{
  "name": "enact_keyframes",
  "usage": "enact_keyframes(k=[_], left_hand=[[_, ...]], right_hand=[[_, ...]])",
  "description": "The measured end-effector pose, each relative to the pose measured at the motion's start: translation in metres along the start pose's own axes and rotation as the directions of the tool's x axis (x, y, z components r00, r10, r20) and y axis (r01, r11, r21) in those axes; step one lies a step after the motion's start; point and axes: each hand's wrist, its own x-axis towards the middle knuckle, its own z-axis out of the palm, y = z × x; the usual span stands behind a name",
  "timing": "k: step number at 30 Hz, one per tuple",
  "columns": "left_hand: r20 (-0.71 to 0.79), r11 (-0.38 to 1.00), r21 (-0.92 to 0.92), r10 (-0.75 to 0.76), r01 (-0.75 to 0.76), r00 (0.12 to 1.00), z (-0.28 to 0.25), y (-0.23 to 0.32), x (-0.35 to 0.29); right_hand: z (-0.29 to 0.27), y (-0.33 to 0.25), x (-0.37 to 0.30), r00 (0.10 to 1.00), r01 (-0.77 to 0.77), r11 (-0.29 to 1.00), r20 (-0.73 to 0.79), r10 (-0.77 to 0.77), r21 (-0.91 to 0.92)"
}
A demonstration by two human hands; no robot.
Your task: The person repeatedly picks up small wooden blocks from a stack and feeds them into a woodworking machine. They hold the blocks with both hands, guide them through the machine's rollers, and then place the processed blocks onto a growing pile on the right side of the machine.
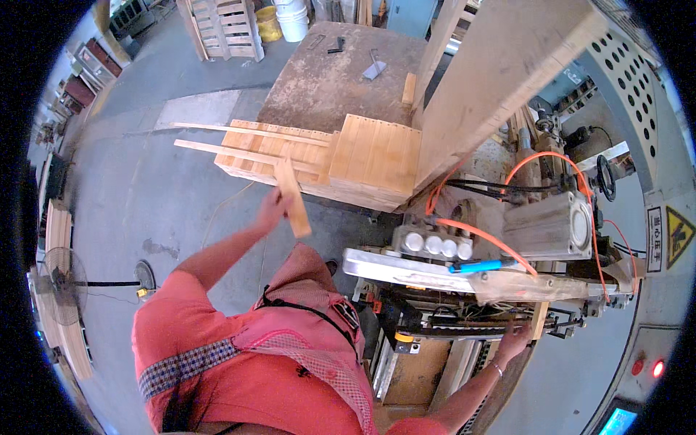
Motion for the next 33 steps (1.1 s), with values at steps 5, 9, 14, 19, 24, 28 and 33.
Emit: enact_keyframes(k=[5,9,14,19,24,28,33], left_hand=[[0.103,0.98,0.057,0.184,-0.191,0.978,-0.016,-0.008,0.134],[0.063,0.997,0.054,0.05,-0.053,0.997,-0.007,-0.014,0.187],[0.152,1.0,0.022,-0.023,0.02,0.988,0.014,-0.053,0.226],[0.124,0.992,0.076,-0.111,0.102,0.986,0.018,-0.028,0.207],[0.089,0.955,0.296,-0.013,-0.014,0.996,0.021,-0.04,0.217],[0.129,0.826,0.547,0.079,-0.137,0.989,0.025,-0.04,0.225],[0.207,0.603,0.768,0.085,-0.215,0.975,0.026,-0.041,0.226]], right_hand=[[-0.013,-0.01,-0.074,0.989,-0.11,0.977,0.116,0.09,0.182],[-0.045,-0.071,-0.116,0.932,-0.179,0.978,0.3,0.203,-0.105],[-0.065,-0.05,-0.169,0.956,-0.155,0.973,0.224,0.192,-0.174],[-0.069,-0.054,-0.191,0.954,-0.182,0.977,0.221,0.202,-0.108],[-0.074,-0.074,-0.186,0.949,-0.13,0.985,0.275,0.157,-0.115],[-0.067,-0.055,-0.188,0.945,-0.149,0.986,0.284,0.163,-0.071],[-0.068,-0.084,-0.191,0.935,-0.188,0.979,0.293,0.202,-0.076]])
